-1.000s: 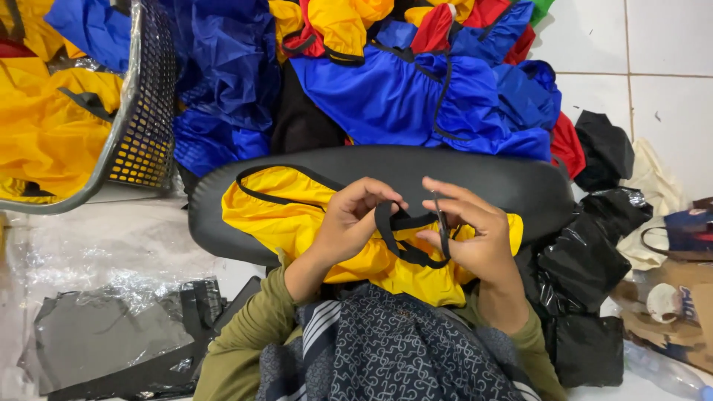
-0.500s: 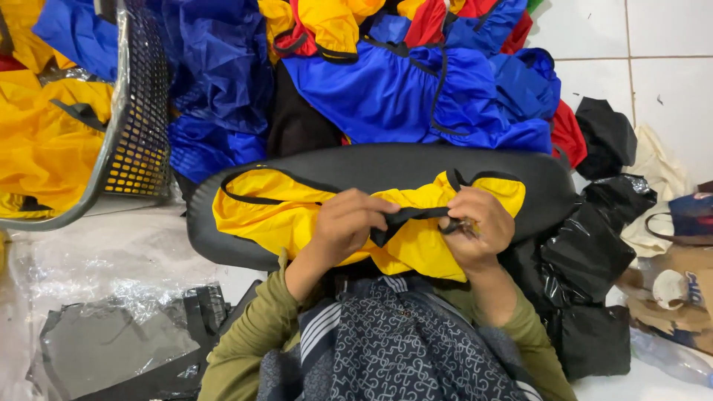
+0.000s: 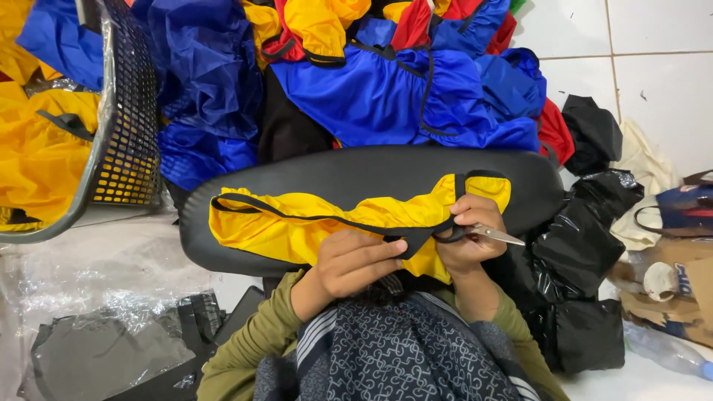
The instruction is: The person is inspecting fabric seat covers, trimming excess threads with scissors, and folding them neatly.
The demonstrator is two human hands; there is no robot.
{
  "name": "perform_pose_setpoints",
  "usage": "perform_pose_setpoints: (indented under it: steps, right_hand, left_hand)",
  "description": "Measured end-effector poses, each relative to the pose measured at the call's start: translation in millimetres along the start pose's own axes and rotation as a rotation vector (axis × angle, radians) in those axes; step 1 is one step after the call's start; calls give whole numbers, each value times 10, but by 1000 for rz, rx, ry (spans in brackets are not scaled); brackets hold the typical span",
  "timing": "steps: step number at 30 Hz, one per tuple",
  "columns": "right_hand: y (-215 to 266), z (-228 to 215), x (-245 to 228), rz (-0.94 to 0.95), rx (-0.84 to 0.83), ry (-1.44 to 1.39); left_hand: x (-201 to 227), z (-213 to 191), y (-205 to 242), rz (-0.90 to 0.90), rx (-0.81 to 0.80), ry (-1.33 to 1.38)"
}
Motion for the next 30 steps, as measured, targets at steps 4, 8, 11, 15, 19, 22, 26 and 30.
perform_pose_setpoints:
  steps: [4, 8, 11, 15, 19, 22, 26, 30]
  right_hand:
    - [-225, 18, -51, 88, -272, 31]
    - [-207, -63, 111, 406, -539, -24]
    - [-127, -91, 197, 566, -649, -41]
    - [-103, -57, 80, 573, -931, 84]
    - [-76, -20, 119, 583, -961, 154]
    - [-6, -155, 221, 542, -851, 160]
    - [-87, -280, 199, 557, -787, 26]
    - [-211, -340, 107, 584, -776, -125]
  left_hand:
    - [-90, -138, 393, -491, -20, 195]
    - [-417, -153, 495, -1073, -52, 204]
    - [-581, -143, 655, -1243, -18, 269]
    - [-488, -201, 666, -1208, -101, 76]
    - [-317, -229, 807, -581, 2, -264]
    - [-137, -179, 919, -422, -158, -253]
    - [-159, -120, 774, -643, -471, -13]
    - [-109, -52, 471, -845, -750, 213]
Point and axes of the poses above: each hand's wrist, its own y-axis away from the middle knuckle, its own z-axis out of the palm, x = y × z, the point moved 1 cm from there along -y, towards the middle knuckle, and after that the axes turned 6 degrees about -y, right-handed, at the moved point
